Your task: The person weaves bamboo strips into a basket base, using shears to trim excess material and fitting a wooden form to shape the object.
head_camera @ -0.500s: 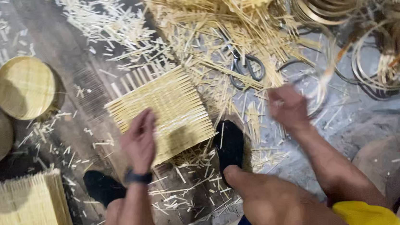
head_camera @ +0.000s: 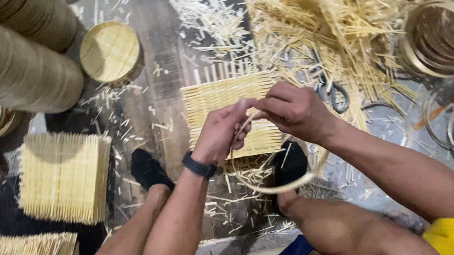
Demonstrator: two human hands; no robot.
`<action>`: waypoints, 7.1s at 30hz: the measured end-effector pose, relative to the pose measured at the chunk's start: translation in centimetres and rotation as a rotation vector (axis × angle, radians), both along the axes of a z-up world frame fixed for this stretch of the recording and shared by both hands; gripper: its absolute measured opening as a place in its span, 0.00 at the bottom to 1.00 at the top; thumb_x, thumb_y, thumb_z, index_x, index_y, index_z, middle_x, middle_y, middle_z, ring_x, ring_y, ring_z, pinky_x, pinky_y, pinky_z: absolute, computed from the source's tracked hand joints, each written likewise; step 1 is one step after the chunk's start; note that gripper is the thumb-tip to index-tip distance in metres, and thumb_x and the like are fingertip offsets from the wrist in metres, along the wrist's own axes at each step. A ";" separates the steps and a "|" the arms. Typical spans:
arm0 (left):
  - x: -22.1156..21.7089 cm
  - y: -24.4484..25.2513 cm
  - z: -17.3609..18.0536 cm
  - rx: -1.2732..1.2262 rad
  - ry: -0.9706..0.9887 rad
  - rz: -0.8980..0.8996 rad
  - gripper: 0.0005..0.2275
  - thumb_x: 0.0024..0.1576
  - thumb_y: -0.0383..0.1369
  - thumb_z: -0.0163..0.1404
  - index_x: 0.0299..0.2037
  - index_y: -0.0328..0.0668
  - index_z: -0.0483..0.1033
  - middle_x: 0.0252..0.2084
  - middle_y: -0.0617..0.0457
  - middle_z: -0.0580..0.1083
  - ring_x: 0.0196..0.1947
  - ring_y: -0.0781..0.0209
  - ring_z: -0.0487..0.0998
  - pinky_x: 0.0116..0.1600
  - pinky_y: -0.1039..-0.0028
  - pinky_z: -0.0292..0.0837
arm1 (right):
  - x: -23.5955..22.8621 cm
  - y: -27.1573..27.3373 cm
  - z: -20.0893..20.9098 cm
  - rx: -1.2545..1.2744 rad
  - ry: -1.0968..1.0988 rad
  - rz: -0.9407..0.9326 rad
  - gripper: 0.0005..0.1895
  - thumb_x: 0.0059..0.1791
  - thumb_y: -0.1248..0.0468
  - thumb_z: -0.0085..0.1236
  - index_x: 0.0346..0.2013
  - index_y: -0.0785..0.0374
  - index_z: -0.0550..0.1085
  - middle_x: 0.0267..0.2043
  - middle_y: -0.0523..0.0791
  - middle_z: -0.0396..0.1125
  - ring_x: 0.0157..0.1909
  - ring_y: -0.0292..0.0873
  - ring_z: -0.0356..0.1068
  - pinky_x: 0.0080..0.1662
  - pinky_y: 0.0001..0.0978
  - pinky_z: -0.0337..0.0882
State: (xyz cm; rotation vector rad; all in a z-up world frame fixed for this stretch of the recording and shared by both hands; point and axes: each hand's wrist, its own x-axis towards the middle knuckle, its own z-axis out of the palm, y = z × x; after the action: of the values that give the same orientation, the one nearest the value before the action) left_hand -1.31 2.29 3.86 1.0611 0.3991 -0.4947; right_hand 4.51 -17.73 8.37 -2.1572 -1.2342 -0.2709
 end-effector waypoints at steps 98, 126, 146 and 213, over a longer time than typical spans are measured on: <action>-1.2 13.4 -20.4 0.918 0.027 0.082 0.11 0.45 0.29 0.67 0.37 0.33 0.86 0.31 0.47 0.82 0.29 0.62 0.83 0.39 0.72 0.79 | 1.1 -0.1 -23.1 -0.057 0.947 -0.742 0.10 0.45 0.64 0.71 0.38 0.64 0.83 0.33 0.49 0.76 0.32 0.42 0.75 0.38 0.34 0.75; 9.2 7.5 -20.2 1.184 -0.673 -0.111 0.08 0.63 0.40 0.51 0.40 0.50 0.82 0.38 0.48 0.79 0.37 0.45 0.80 0.41 0.58 0.74 | 6.7 8.0 -21.6 -0.056 0.633 -0.353 0.10 0.55 0.63 0.57 0.48 0.61 0.80 0.40 0.52 0.74 0.42 0.52 0.74 0.44 0.43 0.72; 11.5 8.4 -26.5 0.921 -0.321 -0.063 0.20 0.57 0.44 0.61 0.23 0.32 0.74 0.18 0.52 0.67 0.21 0.65 0.63 0.28 0.69 0.59 | 7.5 5.3 -29.3 -0.067 1.179 -0.503 0.30 0.59 0.47 0.37 0.35 0.74 0.71 0.32 0.62 0.69 0.41 0.61 0.67 0.47 0.50 0.68; -1.6 -0.6 -22.4 1.548 -0.356 -0.323 0.48 0.52 0.54 0.60 0.79 0.55 0.42 0.70 0.17 0.47 0.69 0.21 0.52 0.69 0.38 0.51 | -2.5 -2.8 -19.5 -0.123 1.671 -0.773 0.19 0.47 0.50 0.66 0.31 0.64 0.79 0.20 0.46 0.67 0.18 0.39 0.63 0.23 0.34 0.63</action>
State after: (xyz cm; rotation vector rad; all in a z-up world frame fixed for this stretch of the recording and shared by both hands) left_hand -2.88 1.67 -18.57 2.6929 0.2443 -0.1912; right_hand 2.02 -20.53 -11.14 -1.8343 0.5261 1.1088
